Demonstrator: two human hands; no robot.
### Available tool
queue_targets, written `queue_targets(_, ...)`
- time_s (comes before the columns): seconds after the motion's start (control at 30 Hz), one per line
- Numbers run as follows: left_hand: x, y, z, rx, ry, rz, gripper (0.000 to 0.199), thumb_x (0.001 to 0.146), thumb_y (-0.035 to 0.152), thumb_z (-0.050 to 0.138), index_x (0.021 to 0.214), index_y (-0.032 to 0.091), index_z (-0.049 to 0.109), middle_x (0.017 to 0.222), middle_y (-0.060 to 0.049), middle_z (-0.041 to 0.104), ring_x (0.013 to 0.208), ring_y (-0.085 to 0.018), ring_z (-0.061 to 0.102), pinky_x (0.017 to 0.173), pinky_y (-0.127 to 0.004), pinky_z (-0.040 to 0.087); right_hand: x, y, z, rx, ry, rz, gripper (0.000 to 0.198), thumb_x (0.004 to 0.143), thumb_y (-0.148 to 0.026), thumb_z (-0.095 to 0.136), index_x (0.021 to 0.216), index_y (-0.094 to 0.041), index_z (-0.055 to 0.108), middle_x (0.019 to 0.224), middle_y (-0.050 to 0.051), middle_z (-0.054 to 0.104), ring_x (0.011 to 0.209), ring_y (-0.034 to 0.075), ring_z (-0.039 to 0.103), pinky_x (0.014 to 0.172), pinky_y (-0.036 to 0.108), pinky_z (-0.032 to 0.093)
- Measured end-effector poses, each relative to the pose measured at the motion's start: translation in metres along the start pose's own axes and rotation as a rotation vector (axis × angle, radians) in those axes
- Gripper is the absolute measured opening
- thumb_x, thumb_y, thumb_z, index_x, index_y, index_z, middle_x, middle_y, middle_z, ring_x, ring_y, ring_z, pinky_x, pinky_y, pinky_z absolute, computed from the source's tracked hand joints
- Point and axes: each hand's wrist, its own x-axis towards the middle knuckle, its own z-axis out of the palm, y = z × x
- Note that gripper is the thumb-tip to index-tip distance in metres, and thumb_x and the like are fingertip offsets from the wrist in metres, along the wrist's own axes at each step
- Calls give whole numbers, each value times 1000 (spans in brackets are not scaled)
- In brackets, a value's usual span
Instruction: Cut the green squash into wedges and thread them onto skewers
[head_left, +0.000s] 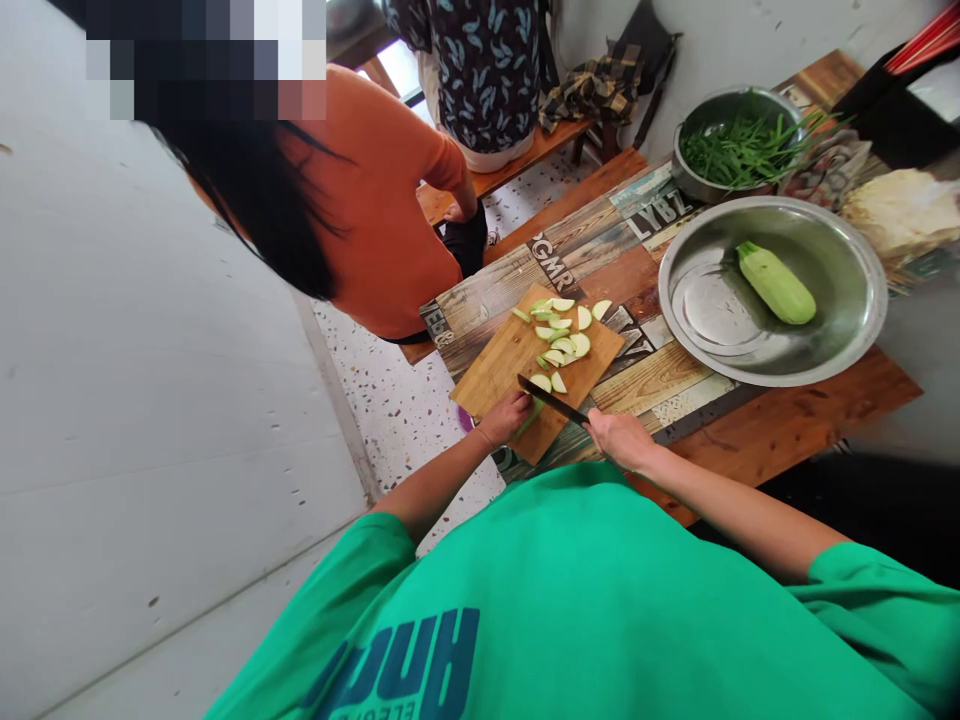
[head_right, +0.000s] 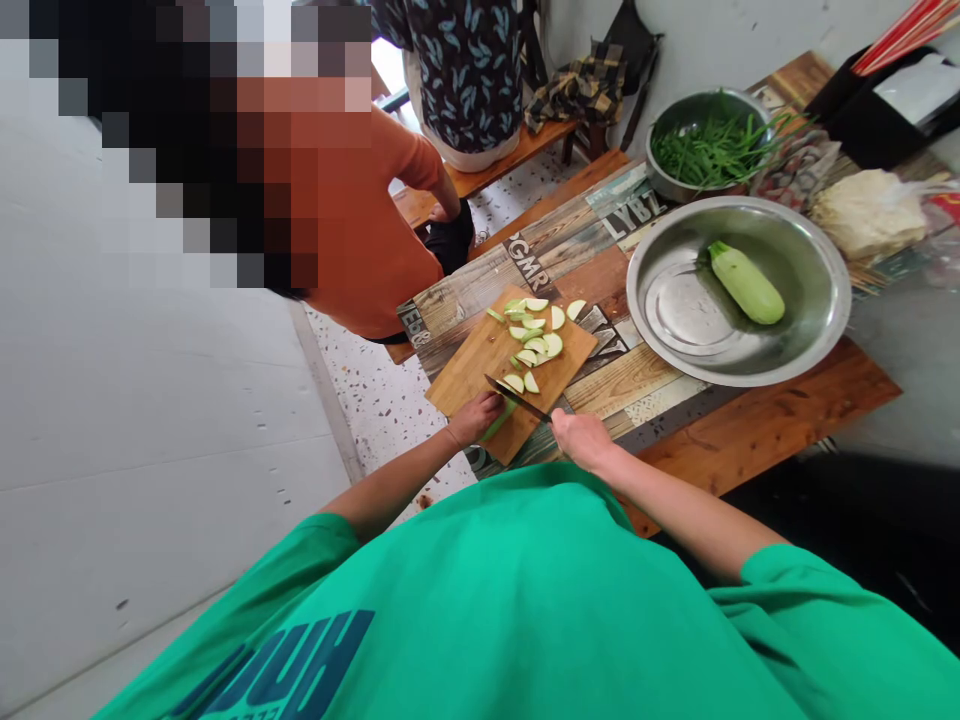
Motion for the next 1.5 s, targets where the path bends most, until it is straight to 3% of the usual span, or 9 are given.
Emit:
queue_targets(0.27, 0, -2, 2, 12, 23, 26, 38, 96, 20, 30, 116, 9, 60, 119, -16, 58, 116, -26, 50, 98, -42, 46, -7, -8, 14, -2, -32, 23, 35, 100, -32, 30, 109, -12, 56, 89, 17, 73, 85, 29, 71, 65, 32, 47)
queue_targets(0.43, 1, -3, 2, 2, 10, 32, 38, 96, 22, 30, 115, 10, 61, 117, -14, 59, 116, -25, 50, 101, -41, 43, 7, -13, 29, 3, -47, 43, 35, 100, -31, 30, 110, -9, 55, 89, 21, 72, 87, 30, 71, 67, 33, 48)
queue_targets(0.57, -2, -2, 1, -1, 32, -1, 39, 97, 21, 29, 119, 12, 60, 121, -14, 58, 116, -24, 51, 102, -41, 43, 22, -1, 30, 7, -32, 29, 35, 100, -35, 32, 109, -12, 57, 94, 18, 72, 88, 27, 70, 69, 30, 47)
queue_targets(0.67, -10, 6, 0, 41, 89, -100, 39, 96, 31, 37, 126, 13, 55, 124, -17, 56, 120, -27, 49, 102, -44, 43, 35, 17, 20, 5, 2, 21, 35, 99, -38, 34, 108, -15, 58, 98, 15, 72, 90, 25, 69, 69, 28, 45)
queue_targets(0.77, -15, 19, 1, 89, 132, -273, 55, 90, 42, 52, 133, 10, 47, 122, -20, 56, 117, -30, 51, 97, -45, 45, 45, 32, 11, -11, 42, 46, 38, 99, -39, 32, 111, -14, 58, 99, 16, 71, 90, 26, 68, 68, 29, 44)
queue_targets(1.0, 11, 34, 3, 70, 105, -395, 51, 87, 36, 58, 131, 12, 49, 117, -18, 60, 107, -27, 58, 90, -39, 49, 48, 32, 2, -56, 99, 72, 38, 98, -38, 31, 109, -14, 58, 92, 16, 72, 84, 26, 69, 63, 28, 40)
queue_targets(1.13, 13, 30, 6, 74, 156, -340, 50, 91, 38, 51, 130, 7, 50, 122, -21, 58, 114, -29, 55, 96, -41, 47, 33, 24, 0, -64, 116, 44, 37, 99, -37, 29, 109, -14, 56, 90, 14, 73, 79, 25, 68, 59, 26, 35)
queue_targets(1.3, -8, 34, 9, 112, 29, -79, 39, 96, 22, 33, 125, 8, 56, 126, -20, 57, 121, -28, 50, 98, -41, 47, 9, 17, 4, -78, 122, -1, 40, 99, -38, 27, 105, -14, 58, 84, 14, 73, 74, 25, 68, 55, 26, 29)
queue_targets(1.5, -2, 40, 2, 74, -14, -53, 41, 93, 18, 33, 125, 4, 54, 127, -23, 55, 123, -30, 48, 102, -45, 45, 2, 19, 14, -118, 134, -72, 43, 98, -38, 25, 103, -13, 60, 79, 15, 72, 67, 25, 67, 54, 26, 26)
